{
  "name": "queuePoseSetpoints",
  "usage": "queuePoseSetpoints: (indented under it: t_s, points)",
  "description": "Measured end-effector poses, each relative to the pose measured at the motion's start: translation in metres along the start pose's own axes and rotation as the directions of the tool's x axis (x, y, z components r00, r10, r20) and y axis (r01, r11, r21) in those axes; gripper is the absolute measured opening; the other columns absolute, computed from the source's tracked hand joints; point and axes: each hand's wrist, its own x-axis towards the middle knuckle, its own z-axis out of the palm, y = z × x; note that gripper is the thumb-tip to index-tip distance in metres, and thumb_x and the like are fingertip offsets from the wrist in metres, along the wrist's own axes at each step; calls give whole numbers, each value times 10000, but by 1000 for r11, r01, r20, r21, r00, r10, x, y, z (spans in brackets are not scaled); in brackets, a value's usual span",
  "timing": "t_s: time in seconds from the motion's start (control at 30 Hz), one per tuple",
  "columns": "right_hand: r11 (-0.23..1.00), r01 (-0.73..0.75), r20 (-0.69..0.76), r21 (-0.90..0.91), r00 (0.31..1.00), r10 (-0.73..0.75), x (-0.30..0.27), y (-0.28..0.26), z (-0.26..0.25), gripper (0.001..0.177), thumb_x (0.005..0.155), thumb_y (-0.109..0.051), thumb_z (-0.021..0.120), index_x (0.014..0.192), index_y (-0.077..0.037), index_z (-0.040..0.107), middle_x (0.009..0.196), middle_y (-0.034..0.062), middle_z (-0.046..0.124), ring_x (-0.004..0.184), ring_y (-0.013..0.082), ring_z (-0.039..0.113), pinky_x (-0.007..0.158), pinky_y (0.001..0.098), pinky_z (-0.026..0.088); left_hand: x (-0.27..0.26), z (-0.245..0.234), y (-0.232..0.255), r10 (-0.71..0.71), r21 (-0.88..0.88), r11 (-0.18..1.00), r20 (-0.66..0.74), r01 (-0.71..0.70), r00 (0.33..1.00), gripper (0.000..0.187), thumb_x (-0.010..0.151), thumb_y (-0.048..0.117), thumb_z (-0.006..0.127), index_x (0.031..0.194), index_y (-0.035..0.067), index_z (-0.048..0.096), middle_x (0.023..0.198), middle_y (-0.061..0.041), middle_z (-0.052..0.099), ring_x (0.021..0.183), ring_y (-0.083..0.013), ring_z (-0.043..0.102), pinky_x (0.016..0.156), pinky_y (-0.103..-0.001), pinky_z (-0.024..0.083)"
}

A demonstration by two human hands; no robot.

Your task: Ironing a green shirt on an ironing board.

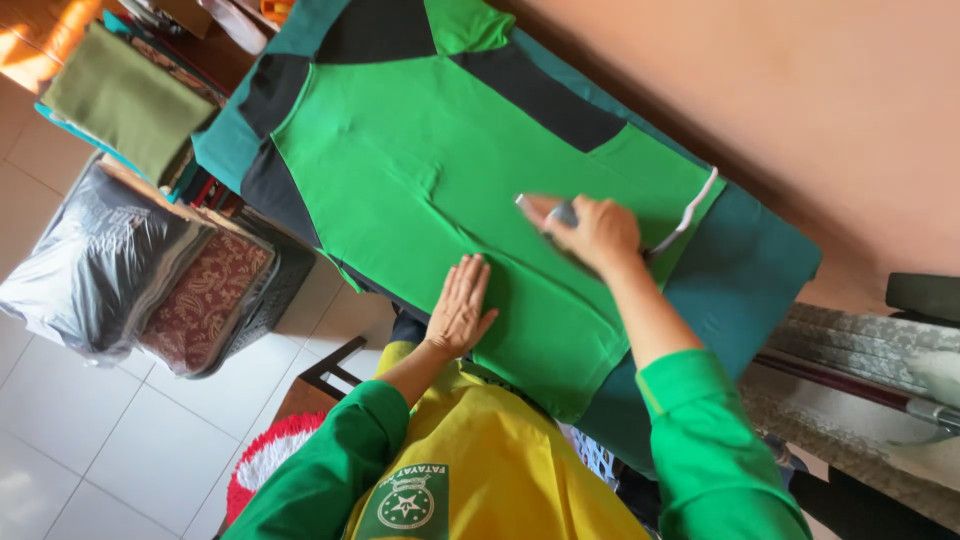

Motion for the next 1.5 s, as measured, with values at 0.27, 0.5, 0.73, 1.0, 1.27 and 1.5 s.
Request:
queuePoseSetpoints:
  t_s: [0.27,0.5,0.73,1.0,1.27,1.5]
  points:
    - [997,-44,-8,-69,999,44,32,-15,1,588,848,-662,691,931,-82,735,773,215,730,698,405,726,626,530,574,25,-49,-86,-215,146,963,-98,228,972,923,934,464,615,1594,-34,203,1687,-193,168,1566,-360,145,1261,-529,126]
    - [983,-149,24,-109,988,152,77,-58,4,632,825,-680,705,924,-56,724,786,235,717,733,411,722,647,523,574,39,-92,-145,-310,174,929,-119,327,943,842,955,505,568,1627,131,225,1703,-111,151,1567,-342,123,1241,-591,100]
    - [995,-83,1,-51,996,84,132,-118,16,606,821,-649,718,922,-51,732,758,234,718,723,412,717,674,528,570,63,-123,-204,-359,191,904,-145,382,922,764,982,530,533,1621,202,271,1708,-69,151,1568,-346,120,1229,-633,89]
    - [997,55,39,-53,998,-53,204,-202,36,543,818,-635,722,898,-99,747,762,208,728,720,410,716,653,531,565,75,-146,-282,-396,-15,912,-286,409,872,785,994,484,544,1649,145,279,1741,-96,178,1610,-347,156,1292,-595,119]
    - [995,96,9,-33,995,-95,275,-253,51,542,847,-611,722,885,-70,708,752,213,724,687,397,719,633,524,568,76,-184,-305,-442,129,869,-236,478,866,695,981,484,576,1597,227,382,1703,-109,198,1563,-384,159,1213,-674,95]
    - [994,-4,-28,-112,1000,1,328,-269,49,585,840,-641,735,848,-59,674,719,235,715,665,404,722,606,514,574,79,-182,-304,-456,85,871,-228,484,860,667,972,432,585,1577,216,404,1689,-116,218,1556,-397,174,1211,-681,103]
